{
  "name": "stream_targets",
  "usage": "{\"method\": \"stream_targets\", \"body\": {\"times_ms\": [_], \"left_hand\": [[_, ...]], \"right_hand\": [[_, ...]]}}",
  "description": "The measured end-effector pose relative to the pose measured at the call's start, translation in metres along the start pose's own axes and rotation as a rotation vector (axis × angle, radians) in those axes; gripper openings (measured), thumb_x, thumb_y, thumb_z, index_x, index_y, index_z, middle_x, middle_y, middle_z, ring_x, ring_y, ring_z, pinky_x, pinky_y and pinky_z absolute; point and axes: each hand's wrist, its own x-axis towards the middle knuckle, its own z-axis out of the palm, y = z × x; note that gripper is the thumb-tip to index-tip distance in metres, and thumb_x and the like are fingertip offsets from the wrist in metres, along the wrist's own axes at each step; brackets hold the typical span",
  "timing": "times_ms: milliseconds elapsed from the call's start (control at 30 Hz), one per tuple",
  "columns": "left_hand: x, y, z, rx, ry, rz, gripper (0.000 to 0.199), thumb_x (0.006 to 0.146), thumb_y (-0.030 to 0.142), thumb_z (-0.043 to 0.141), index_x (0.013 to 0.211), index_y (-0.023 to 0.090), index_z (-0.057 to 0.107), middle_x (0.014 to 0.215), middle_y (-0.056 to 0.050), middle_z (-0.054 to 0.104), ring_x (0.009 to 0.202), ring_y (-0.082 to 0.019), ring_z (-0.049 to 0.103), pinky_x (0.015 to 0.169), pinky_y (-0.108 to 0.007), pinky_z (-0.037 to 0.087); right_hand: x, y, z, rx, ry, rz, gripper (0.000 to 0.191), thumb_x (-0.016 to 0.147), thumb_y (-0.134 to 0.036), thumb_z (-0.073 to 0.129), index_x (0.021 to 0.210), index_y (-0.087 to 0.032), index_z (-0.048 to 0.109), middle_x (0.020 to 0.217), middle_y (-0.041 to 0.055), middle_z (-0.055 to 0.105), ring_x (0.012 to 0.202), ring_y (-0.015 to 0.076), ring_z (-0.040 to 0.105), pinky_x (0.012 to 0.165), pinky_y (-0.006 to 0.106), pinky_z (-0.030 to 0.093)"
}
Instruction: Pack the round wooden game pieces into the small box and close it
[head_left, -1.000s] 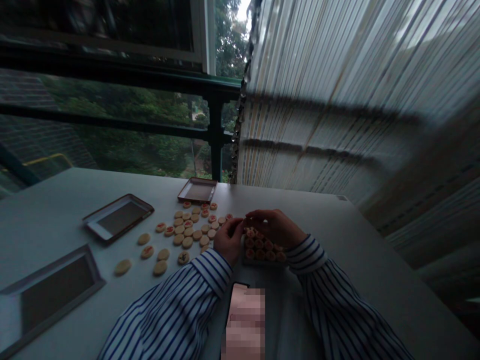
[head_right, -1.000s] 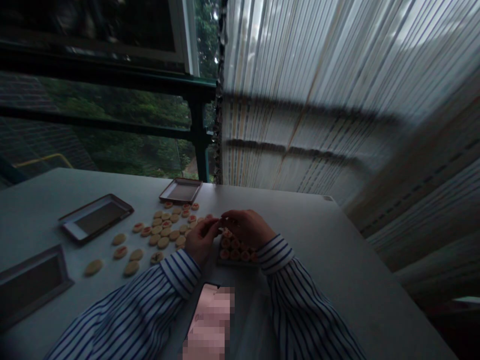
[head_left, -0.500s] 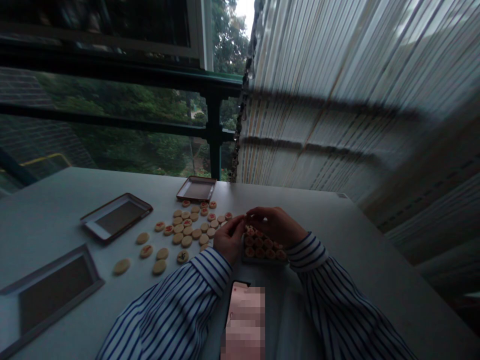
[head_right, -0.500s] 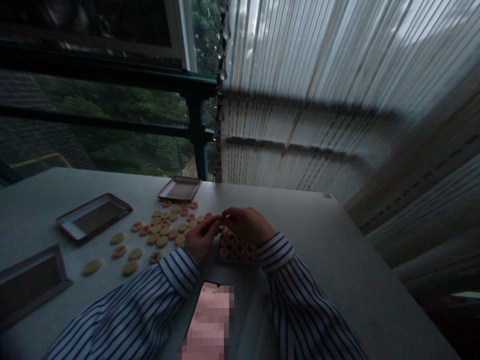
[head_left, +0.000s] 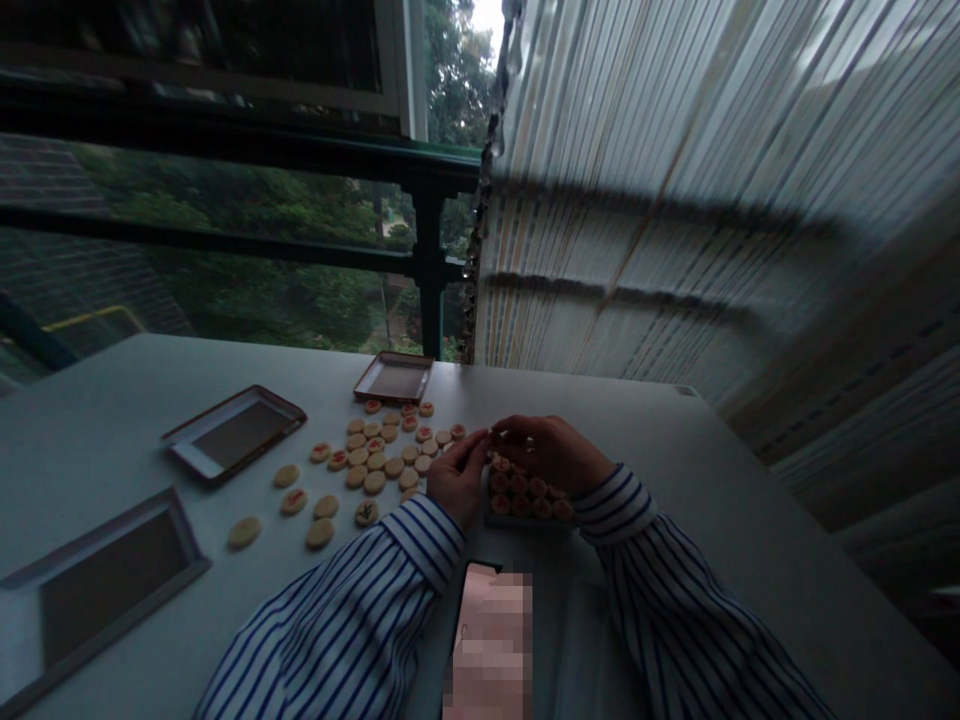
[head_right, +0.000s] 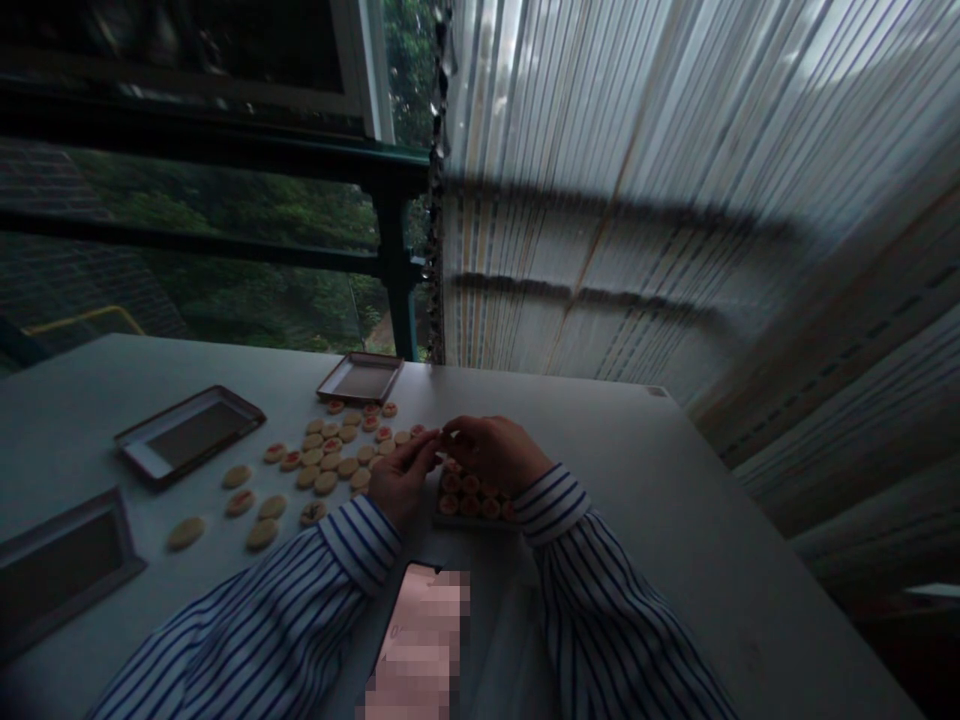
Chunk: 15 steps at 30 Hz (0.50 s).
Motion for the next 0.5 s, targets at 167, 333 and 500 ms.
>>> {"method": "stream_targets", "body": {"times_ms": [167,333,500], "left_hand": [[-0.0003,0.0002,-0.0004,0.016,-0.012,-0.012,0.030,0.070,0.033,0.057,0.094,0.016,0.065,0.087,-0.005,0.068,0.076,-0.016,0.063,0.070,-0.027,0.051],[0.0006,-0.0024,-0.0006,0.031,-0.014,0.014,0.031,0.070,0.037,0.058,0.093,0.018,0.065,0.084,-0.004,0.067,0.077,-0.016,0.062,0.071,-0.027,0.050],[0.0009,-0.0050,-0.0011,0.053,-0.020,0.013,0.035,0.071,0.039,0.056,0.096,0.016,0.064,0.082,-0.006,0.066,0.074,-0.016,0.062,0.067,-0.026,0.050]], "right_hand": [[0.0000,-0.0018,-0.0010,-0.022,0.004,-0.019,0.028,0.079,-0.035,0.051,0.101,-0.020,0.058,0.079,0.0043,0.065,0.070,0.0121,0.059,0.062,0.021,0.041],[0.0004,-0.0023,-0.0011,-0.046,-0.013,-0.022,0.025,0.078,-0.033,0.052,0.099,-0.020,0.059,0.080,0.0039,0.065,0.070,0.0117,0.058,0.063,0.021,0.041],[0.0005,-0.0032,-0.0007,-0.086,0.001,-0.018,0.024,0.078,-0.033,0.052,0.096,-0.020,0.059,0.079,0.0045,0.065,0.070,0.0120,0.058,0.062,0.022,0.040]]}}
